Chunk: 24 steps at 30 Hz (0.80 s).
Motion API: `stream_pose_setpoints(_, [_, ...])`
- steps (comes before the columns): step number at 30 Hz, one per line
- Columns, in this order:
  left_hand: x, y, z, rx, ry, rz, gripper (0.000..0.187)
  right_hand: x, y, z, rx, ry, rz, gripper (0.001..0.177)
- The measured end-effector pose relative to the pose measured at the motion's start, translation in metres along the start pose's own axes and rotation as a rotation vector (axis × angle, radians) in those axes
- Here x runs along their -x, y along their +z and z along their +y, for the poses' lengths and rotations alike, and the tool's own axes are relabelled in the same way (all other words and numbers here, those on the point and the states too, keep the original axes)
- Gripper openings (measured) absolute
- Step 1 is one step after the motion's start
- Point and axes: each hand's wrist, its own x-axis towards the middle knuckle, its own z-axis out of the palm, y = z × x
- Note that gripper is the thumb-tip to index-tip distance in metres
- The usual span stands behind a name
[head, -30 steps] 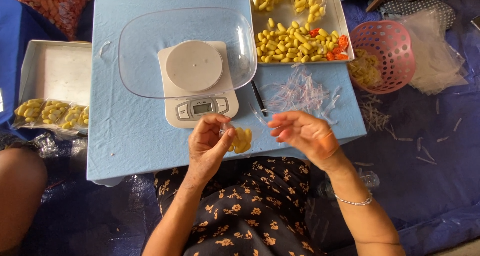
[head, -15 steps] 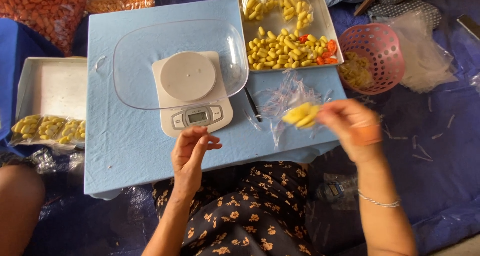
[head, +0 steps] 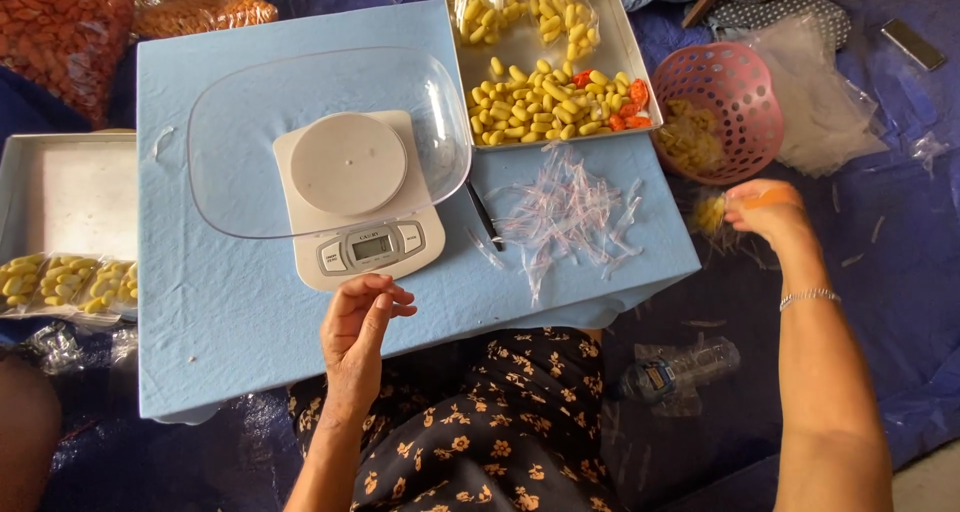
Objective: Manually portioning and bagging small yellow snacks into plastic bags on a floor-based production setup.
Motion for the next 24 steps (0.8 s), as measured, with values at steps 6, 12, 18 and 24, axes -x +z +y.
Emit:
stream_pose_setpoints(6, [-0.001,0.0,-0.004,-0.016,0.0,0.009,0.015,-0.126,-0.013,0.025,-0.294,-0.297,0.233,0.042])
stream_pose_setpoints(12, [-0.002,0.006,-0.009,-0.003,-0.027,-0.041,0.018,-0.047,0.04,-0.135,0.087,-0.785,0.292,0.03])
stream_pose_setpoints(18, [-0.002,0.009,-0.002,-0.083,-0.067,-0.064,0.018,-0.019,0.119,-0.249,0.246,-0.758,0.152,0.057])
stream_pose_setpoints(24, [0.0,-0.004,-0.002,-0.12,-0.113,0.009,0.016,-0.059,0.167,-0.272,0.344,-0.522,0.206,0.09])
